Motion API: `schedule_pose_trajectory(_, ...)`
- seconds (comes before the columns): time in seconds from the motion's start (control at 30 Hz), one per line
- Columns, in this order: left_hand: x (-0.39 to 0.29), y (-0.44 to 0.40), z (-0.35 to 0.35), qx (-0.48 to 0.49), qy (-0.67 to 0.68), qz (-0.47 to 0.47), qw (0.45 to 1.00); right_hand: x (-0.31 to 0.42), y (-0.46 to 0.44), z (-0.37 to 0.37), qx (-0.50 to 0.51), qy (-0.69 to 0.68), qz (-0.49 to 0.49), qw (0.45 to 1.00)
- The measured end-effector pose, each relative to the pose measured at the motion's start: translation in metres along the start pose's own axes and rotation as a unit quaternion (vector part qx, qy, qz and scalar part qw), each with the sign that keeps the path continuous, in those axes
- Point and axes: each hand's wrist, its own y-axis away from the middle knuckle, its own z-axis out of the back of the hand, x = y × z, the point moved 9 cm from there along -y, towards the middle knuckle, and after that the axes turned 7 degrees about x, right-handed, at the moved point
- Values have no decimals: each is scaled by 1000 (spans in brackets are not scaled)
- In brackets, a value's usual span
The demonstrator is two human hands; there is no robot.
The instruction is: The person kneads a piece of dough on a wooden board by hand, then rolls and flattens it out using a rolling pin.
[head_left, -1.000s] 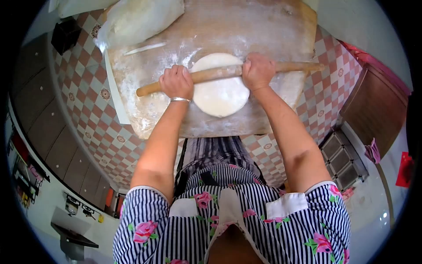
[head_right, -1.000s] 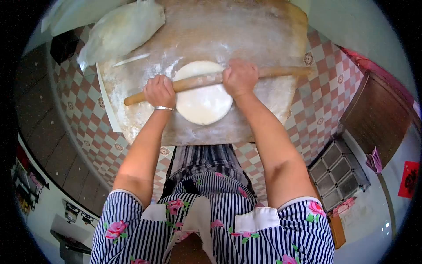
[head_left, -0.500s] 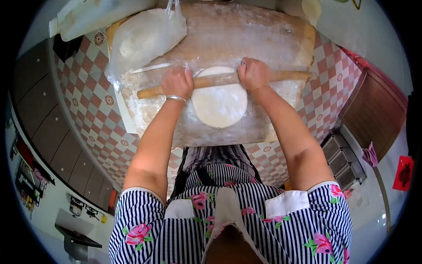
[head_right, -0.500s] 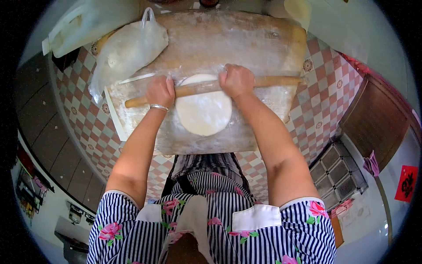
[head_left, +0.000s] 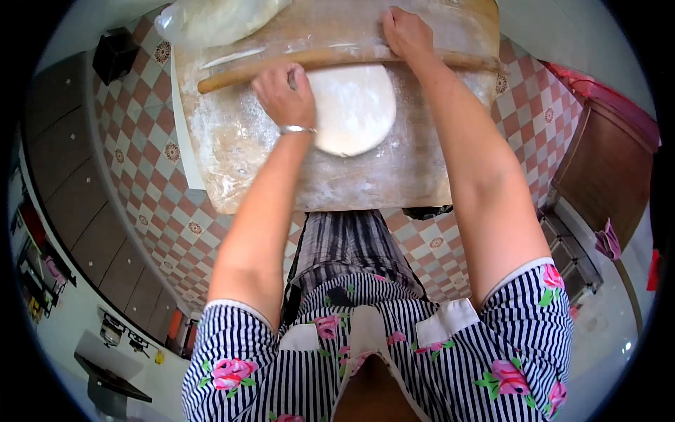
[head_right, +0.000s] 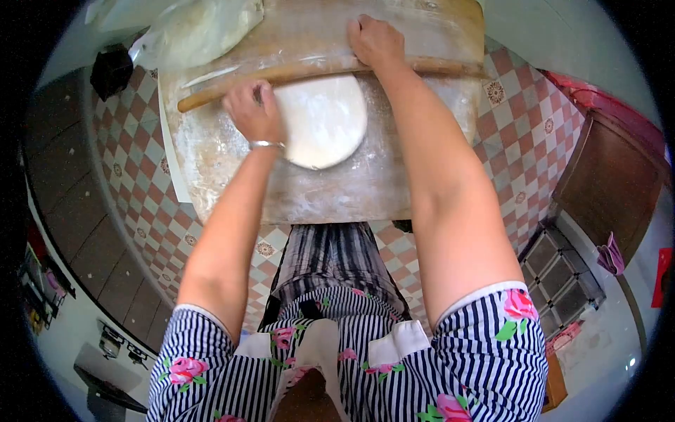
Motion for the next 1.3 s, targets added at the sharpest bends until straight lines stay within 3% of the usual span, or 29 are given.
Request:
schedule_pose_trajectory(0.07,13,36,-3,-17,84,124,988,5,20,-14,71,32,14,997)
schedule_pose_trajectory(0.1,31,47,-15,-11,20,166,986,5,35,-21,108,50,20,993)
schedule_pose_trajectory(0.2,56,46,-43,212,89,269,935,19,99,-10,99,73,218,968)
schedule_pose_trajectory(0.33,71,107,-31,214,62,308,925,2,152,0,52,107,299,947)
schedule_pose_trajectory(0.4,59,154,-1,142,149,348,915,4,184,2,65,113,284,950)
schedule_pose_trajectory(0.47,29,147,42,48,28,143,988,4,210,-3,100,123,250,955)
schedule_pose_trajectory(0.5,12,145,56,3,-33,36,999,3,216,1,53,126,237,962)
schedule_pose_trajectory(0.63,46,107,32,61,-73,1,996,1,224,-2,-101,152,154,971)
schedule_pose_trajectory(0.7,61,100,18,119,-108,17,987,-7,219,-11,-131,157,91,975)
schedule_pose_trajectory(0.73,65,97,9,150,-125,27,980,-11,210,-19,-117,148,71,979)
schedule_pose_trajectory(0.77,60,88,11,102,-121,-3,987,-17,198,-24,-105,140,52,983)
schedule_pose_trajectory(0.8,60,82,7,118,-124,11,985,-19,189,-27,-90,133,31,987)
schedule_pose_trajectory(0.9,57,50,-3,154,-132,23,979,-6,148,-20,-68,106,67,990)
schedule_pose_trajectory(1.03,52,24,-13,209,-138,24,968,7,104,-15,48,116,46,991)
schedule_pose_trajectory(1.17,52,-3,-17,244,-135,59,958,10,80,-15,64,87,32,994)
schedule_pose_trajectory(1.3,56,-10,-17,209,-116,48,970,10,76,-11,26,76,44,996)
